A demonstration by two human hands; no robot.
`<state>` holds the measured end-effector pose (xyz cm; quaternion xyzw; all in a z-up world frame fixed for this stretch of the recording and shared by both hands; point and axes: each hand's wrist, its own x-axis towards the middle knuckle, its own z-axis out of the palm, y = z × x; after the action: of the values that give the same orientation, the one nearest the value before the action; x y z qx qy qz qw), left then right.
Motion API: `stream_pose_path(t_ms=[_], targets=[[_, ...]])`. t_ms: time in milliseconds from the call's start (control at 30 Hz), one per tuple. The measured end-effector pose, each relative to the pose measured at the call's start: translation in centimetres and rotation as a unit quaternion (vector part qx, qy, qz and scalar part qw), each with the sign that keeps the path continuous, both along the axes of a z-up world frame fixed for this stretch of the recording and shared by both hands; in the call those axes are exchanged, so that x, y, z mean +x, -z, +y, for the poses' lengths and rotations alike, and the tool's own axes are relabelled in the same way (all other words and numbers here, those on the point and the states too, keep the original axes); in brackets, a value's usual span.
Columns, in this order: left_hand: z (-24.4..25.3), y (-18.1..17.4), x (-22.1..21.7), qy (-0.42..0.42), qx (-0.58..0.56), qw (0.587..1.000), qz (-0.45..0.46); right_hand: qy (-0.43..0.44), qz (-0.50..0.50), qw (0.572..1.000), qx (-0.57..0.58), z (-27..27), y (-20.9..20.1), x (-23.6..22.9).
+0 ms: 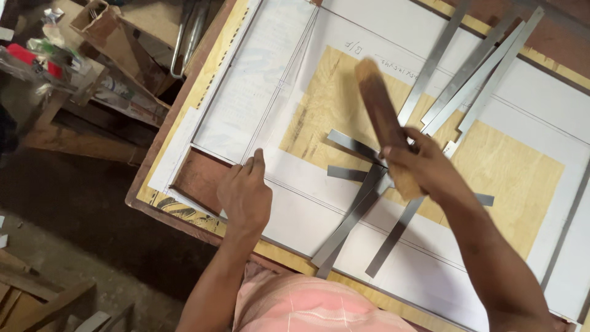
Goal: The person assembles metal frame components on a workbench. They use a wooden mallet to tap metal strips into place and a manual shear to cut metal pieces to size. The person repeatedly positions, taps, and cuts the metal strips to form a frame structure.
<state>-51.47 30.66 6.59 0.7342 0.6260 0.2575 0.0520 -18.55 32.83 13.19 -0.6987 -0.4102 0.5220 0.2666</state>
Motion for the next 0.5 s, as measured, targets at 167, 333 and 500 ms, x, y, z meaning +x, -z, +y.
stream_pose_path(t_ms=[167,333,500], targets=[[1.3,-0.6,-1.5,-0.007,-0.034,0.999,0.003,-0.062,-0.176,0.963,0.194,4.1,-1.9,-0.1],[1.9,-0.1,-2.4,-0.016,0.018,0.999,0.021,-0.171,-0.345,0.85,0.361,11.6,-1.2,-0.7],[2.3,1.0,-3.3,-0.023,0.012,1.0,0.016,-0.164,-0.316,0.929,0.099,16.3,-1.3,-1.6]])
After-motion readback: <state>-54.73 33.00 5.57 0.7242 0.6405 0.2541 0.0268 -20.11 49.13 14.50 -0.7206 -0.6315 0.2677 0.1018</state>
